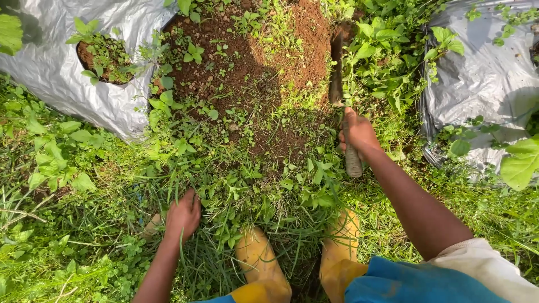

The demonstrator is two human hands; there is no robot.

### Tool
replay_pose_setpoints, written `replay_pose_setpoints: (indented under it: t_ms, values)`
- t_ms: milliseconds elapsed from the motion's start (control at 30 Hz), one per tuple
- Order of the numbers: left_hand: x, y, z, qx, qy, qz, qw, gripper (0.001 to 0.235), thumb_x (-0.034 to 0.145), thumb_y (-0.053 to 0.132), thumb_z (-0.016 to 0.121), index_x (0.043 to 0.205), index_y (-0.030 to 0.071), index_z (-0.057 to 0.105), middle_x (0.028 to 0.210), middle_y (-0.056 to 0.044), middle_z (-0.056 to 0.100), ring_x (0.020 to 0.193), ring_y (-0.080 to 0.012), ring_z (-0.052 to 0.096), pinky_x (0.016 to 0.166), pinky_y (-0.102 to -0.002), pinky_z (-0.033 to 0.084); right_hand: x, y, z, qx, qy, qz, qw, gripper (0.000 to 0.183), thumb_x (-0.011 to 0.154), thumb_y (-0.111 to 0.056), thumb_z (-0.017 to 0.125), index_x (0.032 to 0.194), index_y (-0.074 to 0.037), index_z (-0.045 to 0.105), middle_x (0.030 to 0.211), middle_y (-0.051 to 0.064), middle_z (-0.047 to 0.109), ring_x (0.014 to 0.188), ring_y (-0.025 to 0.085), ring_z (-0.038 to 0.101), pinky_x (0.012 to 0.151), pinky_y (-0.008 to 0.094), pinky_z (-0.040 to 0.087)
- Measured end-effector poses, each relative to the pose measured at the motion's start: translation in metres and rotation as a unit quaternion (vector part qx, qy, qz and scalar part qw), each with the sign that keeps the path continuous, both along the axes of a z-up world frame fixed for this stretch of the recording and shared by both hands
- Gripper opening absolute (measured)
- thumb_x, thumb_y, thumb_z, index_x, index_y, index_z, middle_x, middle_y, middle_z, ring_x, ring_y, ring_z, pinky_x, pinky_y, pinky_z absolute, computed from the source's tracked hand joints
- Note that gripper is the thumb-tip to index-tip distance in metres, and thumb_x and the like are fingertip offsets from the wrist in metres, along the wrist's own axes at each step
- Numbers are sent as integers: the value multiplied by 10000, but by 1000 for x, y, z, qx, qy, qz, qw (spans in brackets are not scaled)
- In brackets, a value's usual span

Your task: Using a hand trowel to remove weeds and grass from an agricultural field between rows of plastic mulch.

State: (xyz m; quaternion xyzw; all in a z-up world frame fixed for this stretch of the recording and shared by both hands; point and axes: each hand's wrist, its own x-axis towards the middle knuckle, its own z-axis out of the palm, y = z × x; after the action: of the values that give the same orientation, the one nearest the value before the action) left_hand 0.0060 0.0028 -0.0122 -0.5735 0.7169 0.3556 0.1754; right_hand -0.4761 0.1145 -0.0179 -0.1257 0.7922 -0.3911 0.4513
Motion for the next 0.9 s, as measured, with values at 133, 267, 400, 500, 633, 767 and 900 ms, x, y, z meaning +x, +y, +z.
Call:
replay_pose_setpoints:
  t_ms: [133,267,400,500,633,767,900]
  values:
    - [-2,1,10,-9,-6,-7,1000,410,1049,276,428,1315,40,634,1032,-315,737,1020,-534,684,875,-660,523,8,4,21,-8,80,28,996,530,1150,-380,332,912,19,587,581,155,581,370,219,559,386,366,499]
    - [2,3,1,-16,-4,-10,1000,394,1059,284,416,1289,66,649,1020,-300,741,1015,-520,692,903,-648,530,17,10,25,-41,52,18,998,535,1146,-403,286,903,-1,542,580,138,537,382,215,540,410,354,486]
    - [-1,4,1,-19,6,-10,1000,372,1058,254,415,1262,56,654,942,-286,752,959,-507,716,932,-645,520,10,19,26,5,21,-5,1000,517,1134,-395,325,942,24,561,581,133,544,381,214,540,391,388,504]
    - [0,3,-1,-34,15,-18,999,340,1056,239,424,1209,45,657,898,-300,731,940,-529,697,919,-683,506,27,14,55,-37,88,8,995,468,1154,-339,305,942,-15,567,597,108,564,402,201,567,395,320,500]
    - [-2,3,3,-37,13,-14,999,352,1076,235,404,1199,48,676,826,-244,748,870,-448,749,1022,-635,494,39,13,52,-88,102,7,991,396,1153,-267,310,923,-13,507,572,80,492,399,176,511,418,276,461]
    - [7,5,-12,-35,8,-23,999,323,1061,276,411,1145,72,647,893,-290,725,930,-530,700,848,-657,535,36,15,46,-5,95,41,995,471,1135,-338,358,878,-11,577,541,117,566,364,205,559,381,337,495]
    - [11,7,-15,-43,3,-27,999,319,1063,289,415,1124,75,643,883,-286,725,923,-522,701,838,-652,537,39,20,45,-40,111,4,993,392,1138,-303,379,952,-7,557,577,124,535,394,205,551,402,323,475]
